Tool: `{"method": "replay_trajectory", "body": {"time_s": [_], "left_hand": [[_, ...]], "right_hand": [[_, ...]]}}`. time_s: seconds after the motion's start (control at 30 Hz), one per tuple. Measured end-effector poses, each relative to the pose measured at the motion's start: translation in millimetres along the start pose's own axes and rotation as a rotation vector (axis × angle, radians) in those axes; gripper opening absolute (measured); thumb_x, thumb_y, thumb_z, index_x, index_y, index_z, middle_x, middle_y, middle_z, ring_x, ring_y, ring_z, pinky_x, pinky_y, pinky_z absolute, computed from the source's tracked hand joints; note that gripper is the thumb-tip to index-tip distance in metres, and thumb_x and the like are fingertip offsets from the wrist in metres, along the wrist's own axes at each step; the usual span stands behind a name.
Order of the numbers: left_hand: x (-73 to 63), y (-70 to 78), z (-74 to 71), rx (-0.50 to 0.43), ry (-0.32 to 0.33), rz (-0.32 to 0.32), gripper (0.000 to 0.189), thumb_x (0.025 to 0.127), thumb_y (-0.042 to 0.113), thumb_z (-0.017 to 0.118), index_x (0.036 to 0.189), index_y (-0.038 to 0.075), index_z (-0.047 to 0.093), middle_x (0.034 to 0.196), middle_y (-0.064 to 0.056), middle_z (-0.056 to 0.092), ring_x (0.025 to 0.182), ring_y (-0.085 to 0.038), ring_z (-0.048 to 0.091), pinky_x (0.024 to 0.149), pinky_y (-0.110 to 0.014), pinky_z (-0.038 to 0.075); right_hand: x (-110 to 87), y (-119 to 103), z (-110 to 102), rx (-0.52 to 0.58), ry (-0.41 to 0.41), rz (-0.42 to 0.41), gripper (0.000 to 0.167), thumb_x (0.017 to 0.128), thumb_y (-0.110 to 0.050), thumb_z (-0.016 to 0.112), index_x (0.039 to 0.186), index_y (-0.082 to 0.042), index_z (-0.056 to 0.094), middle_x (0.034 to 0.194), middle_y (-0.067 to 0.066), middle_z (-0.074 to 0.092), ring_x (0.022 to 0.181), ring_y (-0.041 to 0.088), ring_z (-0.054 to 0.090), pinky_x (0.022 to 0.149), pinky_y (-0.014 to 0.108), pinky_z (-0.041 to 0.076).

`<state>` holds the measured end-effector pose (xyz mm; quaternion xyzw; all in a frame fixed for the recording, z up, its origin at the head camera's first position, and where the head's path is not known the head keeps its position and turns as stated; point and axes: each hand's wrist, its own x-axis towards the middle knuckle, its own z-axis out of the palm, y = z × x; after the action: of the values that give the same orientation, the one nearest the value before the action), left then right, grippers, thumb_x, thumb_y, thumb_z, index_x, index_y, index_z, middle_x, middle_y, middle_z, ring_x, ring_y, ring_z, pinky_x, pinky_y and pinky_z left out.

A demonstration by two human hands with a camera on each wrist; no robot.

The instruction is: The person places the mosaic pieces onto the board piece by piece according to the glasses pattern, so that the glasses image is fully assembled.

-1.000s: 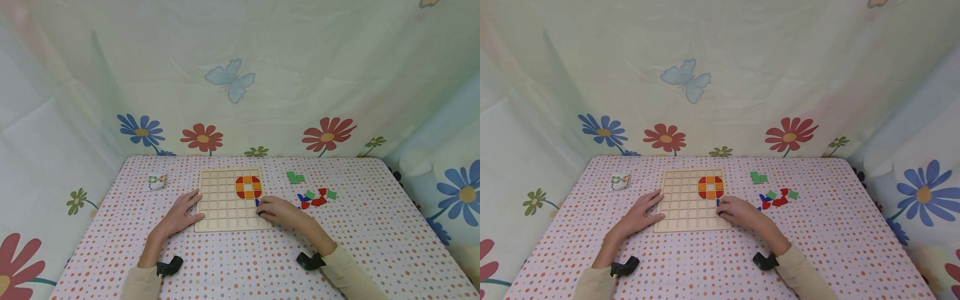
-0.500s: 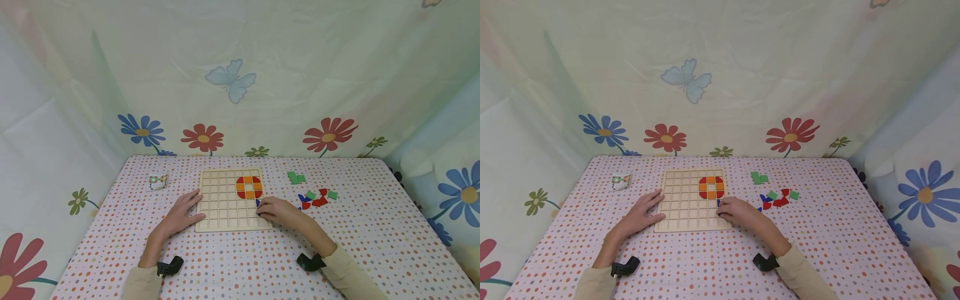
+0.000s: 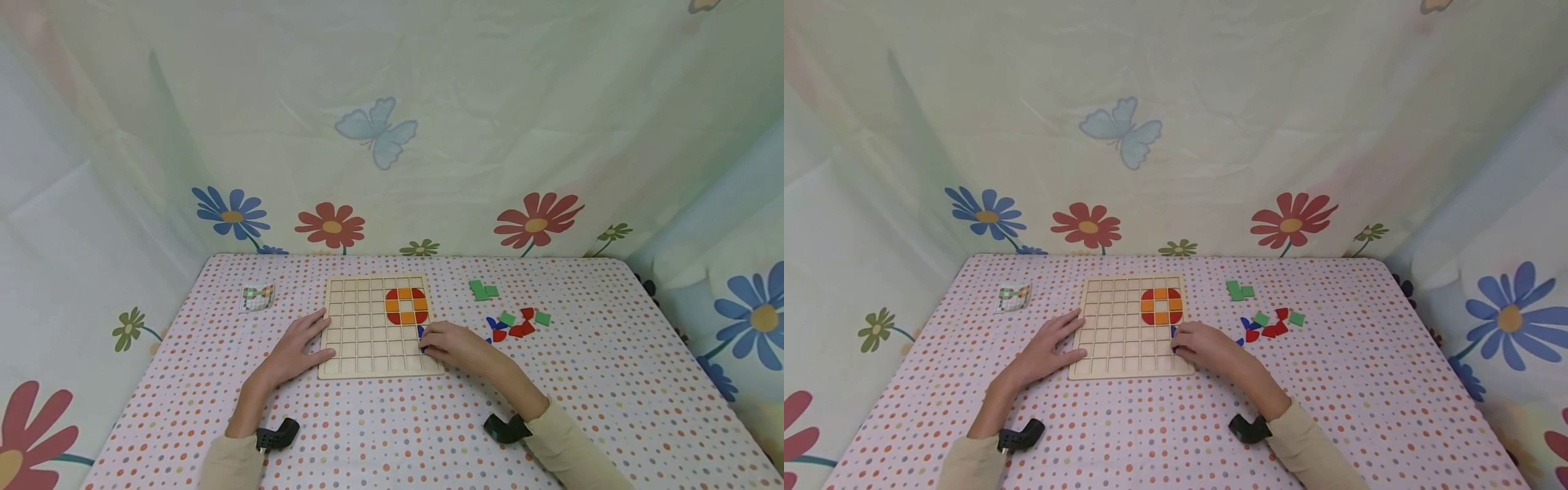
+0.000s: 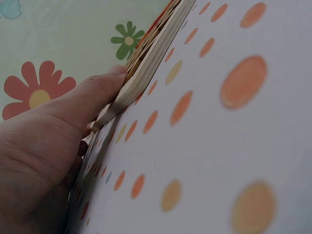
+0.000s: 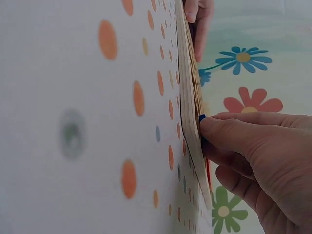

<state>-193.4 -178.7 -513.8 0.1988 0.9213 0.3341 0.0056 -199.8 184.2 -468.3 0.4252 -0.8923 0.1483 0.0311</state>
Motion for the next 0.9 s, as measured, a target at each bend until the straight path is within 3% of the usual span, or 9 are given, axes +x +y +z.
{"method": "replay_trajectory", "body": {"time_s": [0.67,0.9], "left_hand": [[1.3,1.8,-2.8,-0.003,-0.043,-0.032,0.074,0.088,0.044,0.068,0.149,0.015,0.041,0.161,-0.007,0.027,0.148,-0.035,0.022,0.113,-0.062,0.027],[0.5,2.2,-3.1,0.000,-0.045,-0.039,0.073,0.088,0.044,0.068,0.149,0.015,0.041,0.161,-0.007,0.027,0.148,-0.035,0.022,0.113,-0.062,0.026]], "right_hand": [[0.1,1.6,1.8,0.000,0.004,0.025,0.012,0.090,-0.013,0.069,0.101,-0.013,0.074,0.104,-0.001,0.070,0.099,0.014,0.066,0.087,0.029,0.056],[-0.3,2.6,3.4,-0.007,0.026,0.000,0.010,0.088,-0.011,0.071,0.097,-0.012,0.076,0.100,-0.001,0.068,0.094,0.014,0.066,0.082,0.026,0.057]]}}
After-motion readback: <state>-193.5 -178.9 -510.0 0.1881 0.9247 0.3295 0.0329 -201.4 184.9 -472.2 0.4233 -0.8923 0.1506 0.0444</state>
